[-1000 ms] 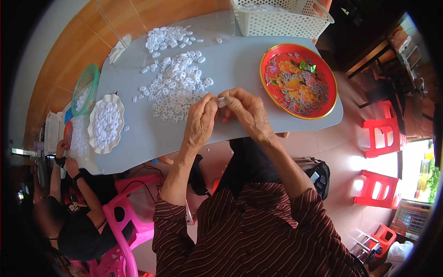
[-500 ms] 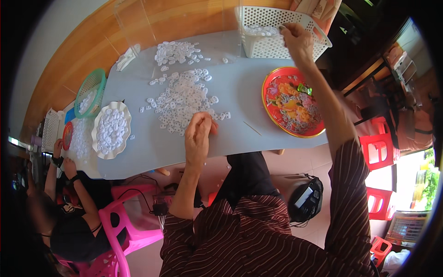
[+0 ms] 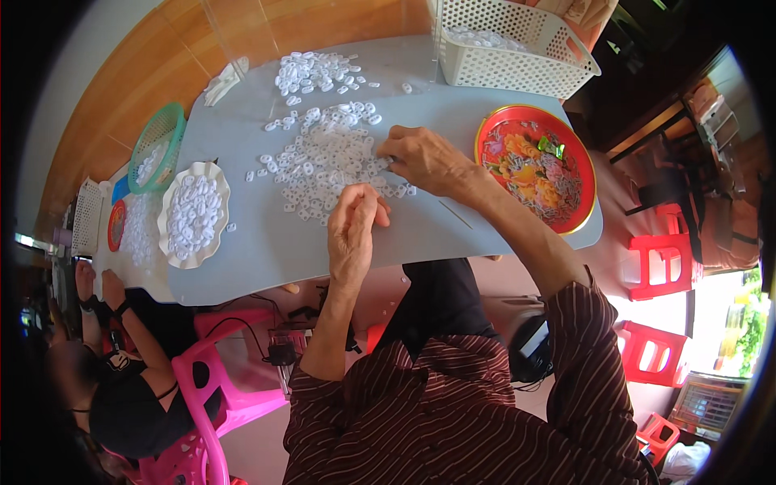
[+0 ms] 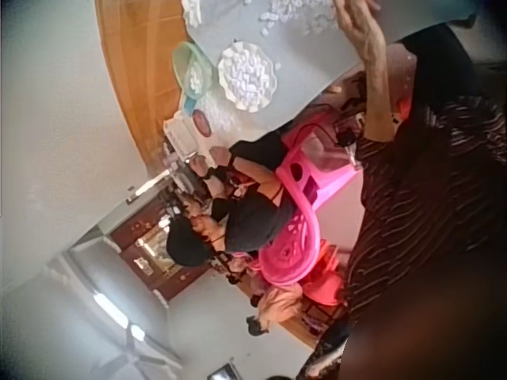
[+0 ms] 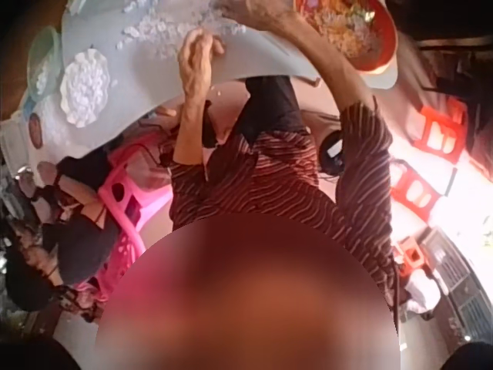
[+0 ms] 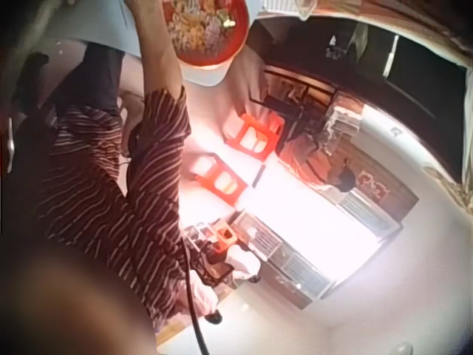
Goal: Thread small white plastic rings onto a metal needle or pin.
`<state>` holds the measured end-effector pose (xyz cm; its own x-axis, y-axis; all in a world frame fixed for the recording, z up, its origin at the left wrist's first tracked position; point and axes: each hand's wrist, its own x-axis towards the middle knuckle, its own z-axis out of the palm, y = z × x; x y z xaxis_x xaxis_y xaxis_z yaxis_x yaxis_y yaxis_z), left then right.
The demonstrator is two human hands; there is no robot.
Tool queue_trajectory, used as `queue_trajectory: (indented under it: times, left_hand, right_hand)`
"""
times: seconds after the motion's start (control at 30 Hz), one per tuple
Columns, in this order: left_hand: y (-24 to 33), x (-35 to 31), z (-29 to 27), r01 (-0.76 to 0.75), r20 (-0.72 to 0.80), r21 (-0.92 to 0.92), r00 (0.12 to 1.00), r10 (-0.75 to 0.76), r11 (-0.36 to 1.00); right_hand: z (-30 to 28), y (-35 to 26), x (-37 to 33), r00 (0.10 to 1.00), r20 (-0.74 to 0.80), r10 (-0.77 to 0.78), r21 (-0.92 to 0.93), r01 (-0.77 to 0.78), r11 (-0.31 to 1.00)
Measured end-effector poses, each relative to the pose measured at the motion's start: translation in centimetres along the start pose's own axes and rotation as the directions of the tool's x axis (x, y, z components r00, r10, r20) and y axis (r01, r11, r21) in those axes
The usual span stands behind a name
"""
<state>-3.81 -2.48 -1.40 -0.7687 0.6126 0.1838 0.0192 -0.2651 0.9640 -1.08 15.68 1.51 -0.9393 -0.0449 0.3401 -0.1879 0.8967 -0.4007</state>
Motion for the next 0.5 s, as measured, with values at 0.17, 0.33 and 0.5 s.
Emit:
queue_trajectory:
  times: [0.17,0.33,0.5]
  left_hand:
    - [0.9,-0.1,0.1,0.043,-0.003,0.051,0.999,-0.043,0.998]
    - [1.0,-0.2,0.0,0.024,0.002,0.153,1.0,-0.024,0.988]
    - [0.8,0.0,0.2,-0.001,0.042,0.21,0.999,-0.008,0.978]
  right_hand:
    - [0.1,0.3,-0.4,0.998,0.037,0.054,-0.084,-0.051,0.995]
    - [0.2,0.4,-0.7,0.998,0.028,0.051,-0.092,-0.048,0.995]
    - [-0.4,0.4,-0.9,0.998,-0.037,0.04,-0.061,-0.043,0.997]
